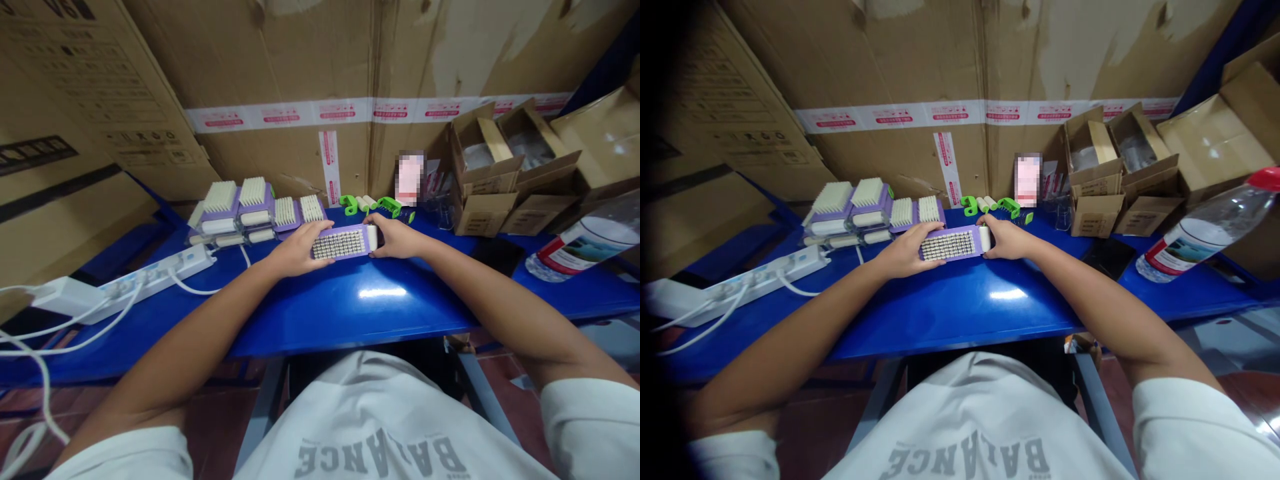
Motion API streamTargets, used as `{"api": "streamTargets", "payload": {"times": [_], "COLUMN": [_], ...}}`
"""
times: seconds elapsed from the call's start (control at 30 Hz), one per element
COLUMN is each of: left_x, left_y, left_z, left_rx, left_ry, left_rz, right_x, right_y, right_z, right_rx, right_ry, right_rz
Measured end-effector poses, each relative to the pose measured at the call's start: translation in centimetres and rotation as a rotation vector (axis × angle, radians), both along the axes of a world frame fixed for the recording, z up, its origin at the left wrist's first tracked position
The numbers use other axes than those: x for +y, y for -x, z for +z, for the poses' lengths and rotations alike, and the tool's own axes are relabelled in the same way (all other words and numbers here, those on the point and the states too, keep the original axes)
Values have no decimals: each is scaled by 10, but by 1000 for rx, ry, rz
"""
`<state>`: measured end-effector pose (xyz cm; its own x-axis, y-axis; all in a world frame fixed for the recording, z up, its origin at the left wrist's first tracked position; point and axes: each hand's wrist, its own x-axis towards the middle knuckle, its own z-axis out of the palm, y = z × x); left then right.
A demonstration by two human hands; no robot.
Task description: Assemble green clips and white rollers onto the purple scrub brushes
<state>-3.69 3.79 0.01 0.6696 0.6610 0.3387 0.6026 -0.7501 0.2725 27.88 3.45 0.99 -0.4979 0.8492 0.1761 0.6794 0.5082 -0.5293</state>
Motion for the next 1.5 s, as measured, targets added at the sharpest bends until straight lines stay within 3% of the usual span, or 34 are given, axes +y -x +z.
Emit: {"api": "streamTargets", "payload": {"times": [0.17,0.67,0.97,1.3,1.5], "left_x": [4,8,10,11,13], "left_y": [2,7,6,7,7], "left_z": [-3,-2,-6,-5,-7], "left_rx": [19,53,56,62,-50], "left_ry": [-59,-68,-8,3,57], "left_rz": [-42,-186,-94,-130,-114], "right_x": [4,7,8,11,18], "right_y": [-4,-5,-6,-7,-19], "right_z": [-3,-3,-3,-8,-7], "right_rx": [105,211,251,260,379], "right_ry": [81,90,139,176,340], "right_rz": [83,167,236,240,287]}}
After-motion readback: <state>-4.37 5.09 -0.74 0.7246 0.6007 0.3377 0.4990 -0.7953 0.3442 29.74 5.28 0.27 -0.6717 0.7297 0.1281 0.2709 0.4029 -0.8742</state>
